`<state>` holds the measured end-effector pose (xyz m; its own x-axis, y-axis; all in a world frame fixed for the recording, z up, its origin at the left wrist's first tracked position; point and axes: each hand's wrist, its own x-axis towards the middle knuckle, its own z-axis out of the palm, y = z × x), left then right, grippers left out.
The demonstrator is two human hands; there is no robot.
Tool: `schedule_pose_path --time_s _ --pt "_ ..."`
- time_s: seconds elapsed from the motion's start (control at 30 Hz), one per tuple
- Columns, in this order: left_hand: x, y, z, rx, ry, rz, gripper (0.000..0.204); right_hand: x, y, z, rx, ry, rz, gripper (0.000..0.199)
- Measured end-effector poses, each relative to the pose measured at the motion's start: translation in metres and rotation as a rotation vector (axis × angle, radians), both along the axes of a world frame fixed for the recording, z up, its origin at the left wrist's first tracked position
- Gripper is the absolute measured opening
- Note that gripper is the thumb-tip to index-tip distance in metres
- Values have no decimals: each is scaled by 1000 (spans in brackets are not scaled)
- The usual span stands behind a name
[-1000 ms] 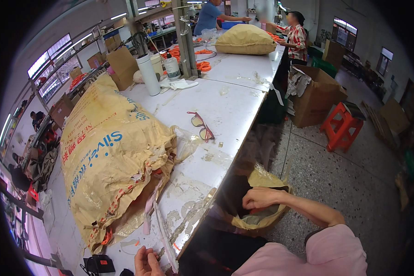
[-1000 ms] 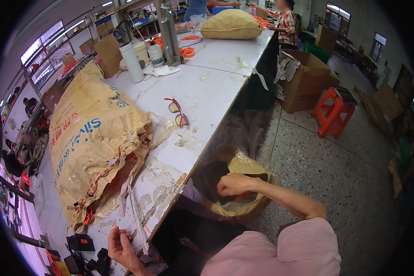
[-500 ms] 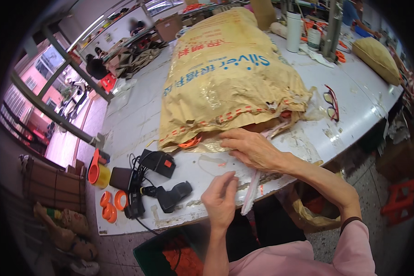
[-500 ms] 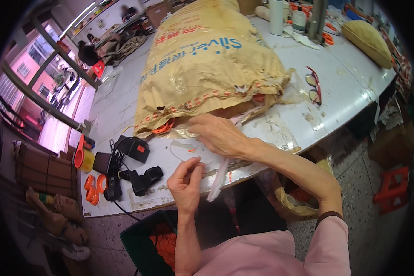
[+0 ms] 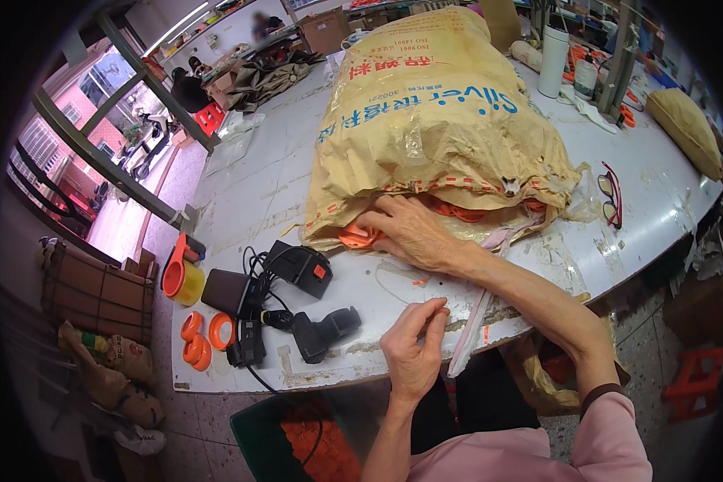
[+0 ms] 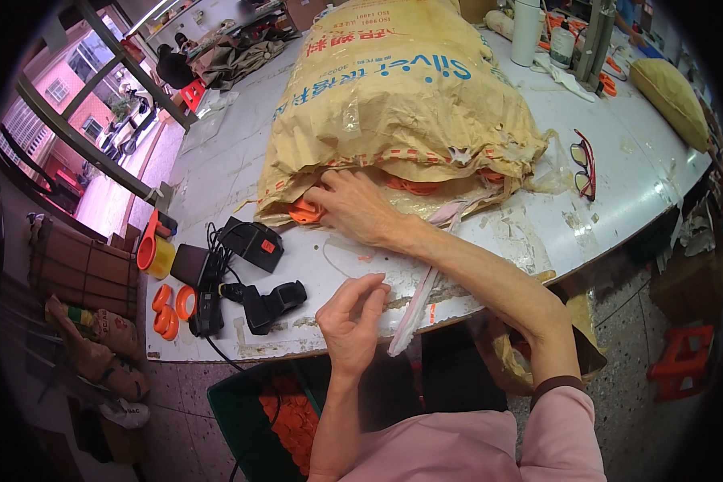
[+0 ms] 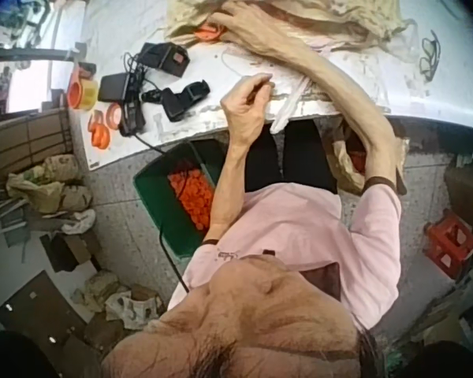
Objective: The person retrieves orange plastic components from a large bag and fits them together by hand. After assembling the pieces, the person places the finished objects into a brown paper bag and repeats the process.
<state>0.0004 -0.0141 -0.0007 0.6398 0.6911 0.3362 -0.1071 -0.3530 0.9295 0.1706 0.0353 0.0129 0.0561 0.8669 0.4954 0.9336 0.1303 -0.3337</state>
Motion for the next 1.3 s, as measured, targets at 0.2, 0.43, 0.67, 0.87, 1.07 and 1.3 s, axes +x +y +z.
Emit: schedule_pose_path --time_s 0.2,0.43,0.67,0.87,1.07,1.3 --pt "-1 1 1 -6 -12 30 15 16 -18 -1 89 82 78 27" --pt "2 -6 1 -29 17 36 16 -3 9 -8 -34 163 73 50" --pt "3 -5 -1 -12 -18 69 13 10 18 -21 129 232 88 47" --pt "4 -4 -3 -12 -24 72 13 20 -25 5 89 242 171 49" --pt "-1 -1 -3 -12 -15 100 13 23 -55 9 -82 329 173 47" --pt "0 -6 -1 -39 -12 157 16 29 -77 32 -277 522 171 51"
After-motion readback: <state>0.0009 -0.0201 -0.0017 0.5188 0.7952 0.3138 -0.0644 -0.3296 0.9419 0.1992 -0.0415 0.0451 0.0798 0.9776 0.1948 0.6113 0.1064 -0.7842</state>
